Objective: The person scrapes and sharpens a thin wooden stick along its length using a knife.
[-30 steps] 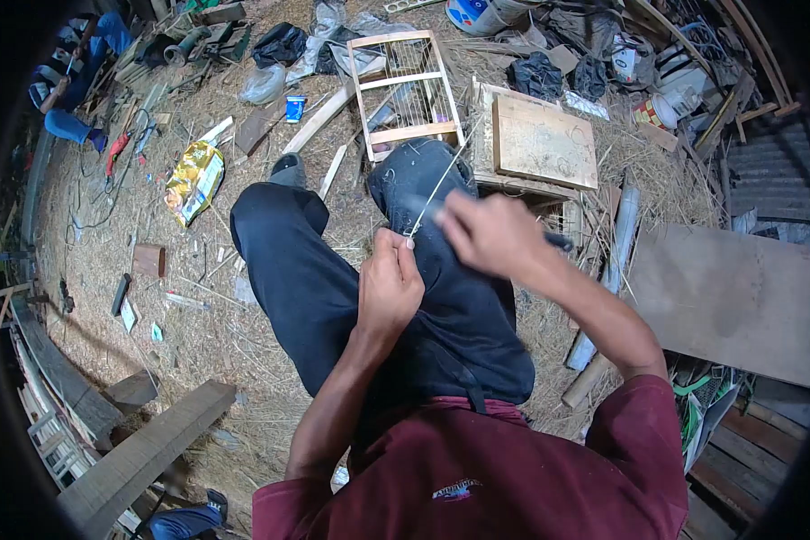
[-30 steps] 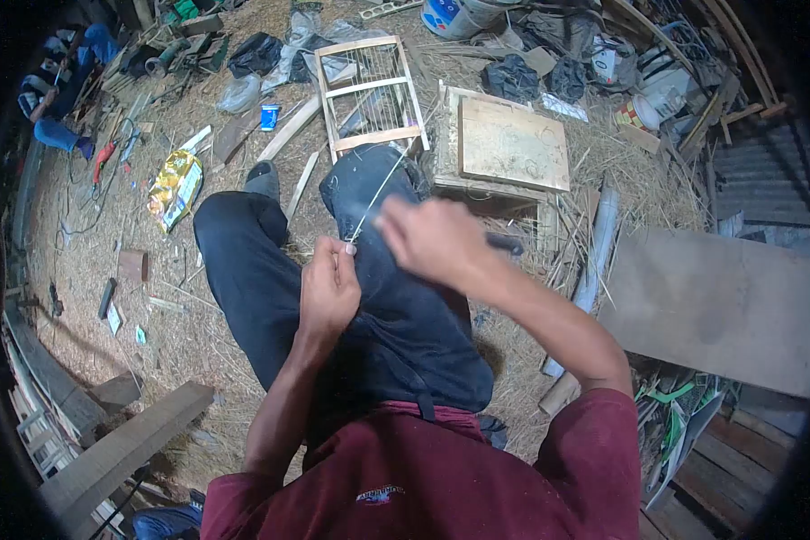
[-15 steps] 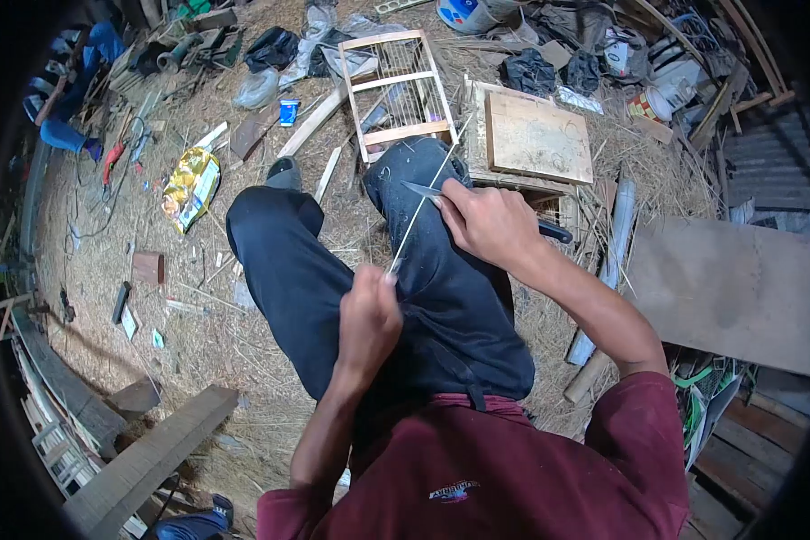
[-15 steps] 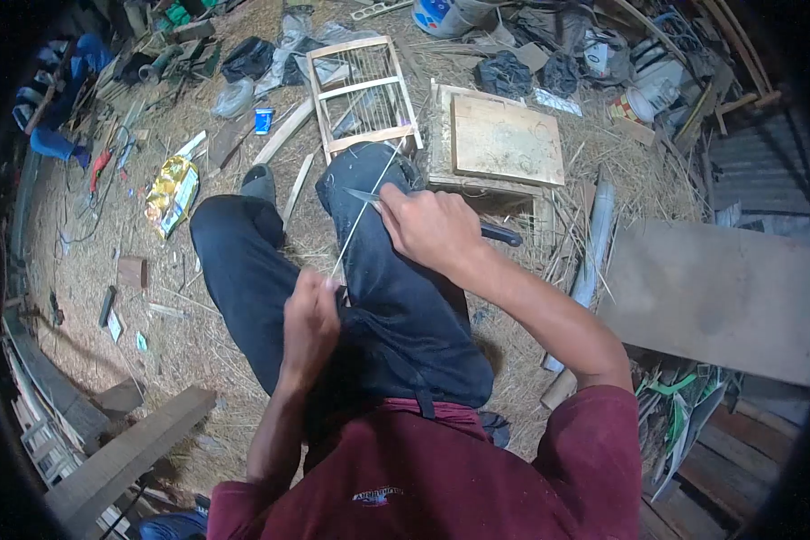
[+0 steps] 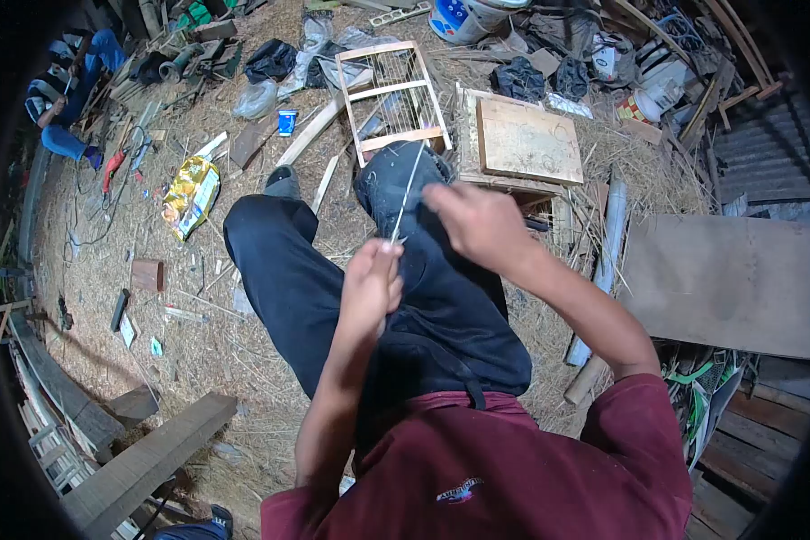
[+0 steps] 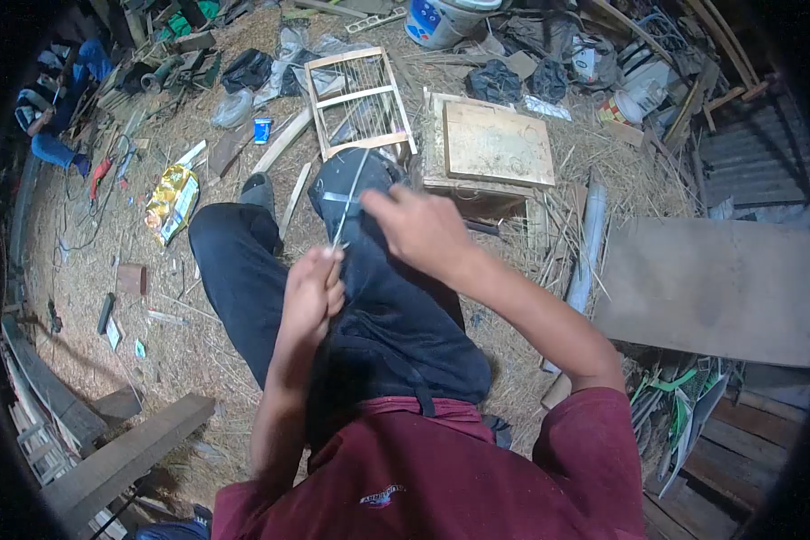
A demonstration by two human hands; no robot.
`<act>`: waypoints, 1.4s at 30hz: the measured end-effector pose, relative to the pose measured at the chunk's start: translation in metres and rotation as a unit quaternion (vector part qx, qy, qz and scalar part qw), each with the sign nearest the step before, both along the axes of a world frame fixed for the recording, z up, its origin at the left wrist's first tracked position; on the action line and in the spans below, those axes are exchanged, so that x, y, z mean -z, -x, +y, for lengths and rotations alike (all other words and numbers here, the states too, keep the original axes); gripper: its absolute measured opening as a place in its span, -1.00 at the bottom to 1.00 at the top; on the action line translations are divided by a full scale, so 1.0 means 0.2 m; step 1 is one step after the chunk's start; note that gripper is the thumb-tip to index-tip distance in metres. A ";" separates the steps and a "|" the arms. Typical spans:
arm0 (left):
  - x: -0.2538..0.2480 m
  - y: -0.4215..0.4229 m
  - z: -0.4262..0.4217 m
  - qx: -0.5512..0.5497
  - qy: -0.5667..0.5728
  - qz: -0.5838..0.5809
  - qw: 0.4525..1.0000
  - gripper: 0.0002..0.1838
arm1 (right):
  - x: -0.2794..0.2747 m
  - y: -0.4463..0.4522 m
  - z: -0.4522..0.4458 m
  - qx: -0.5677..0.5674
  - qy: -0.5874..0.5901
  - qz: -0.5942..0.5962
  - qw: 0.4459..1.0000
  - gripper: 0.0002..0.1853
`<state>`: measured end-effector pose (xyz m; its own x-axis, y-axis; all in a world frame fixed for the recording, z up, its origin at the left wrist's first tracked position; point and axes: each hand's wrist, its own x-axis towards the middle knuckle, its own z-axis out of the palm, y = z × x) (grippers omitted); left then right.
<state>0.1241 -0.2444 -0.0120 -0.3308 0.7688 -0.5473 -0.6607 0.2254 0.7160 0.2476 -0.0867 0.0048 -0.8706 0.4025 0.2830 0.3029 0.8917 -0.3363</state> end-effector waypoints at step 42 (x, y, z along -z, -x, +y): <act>0.05 -0.11 -0.35 0.018 -0.009 -0.054 0.998 -0.82 | 0.07 -0.05 0.09 0.027 -0.078 -0.160 0.984 -0.35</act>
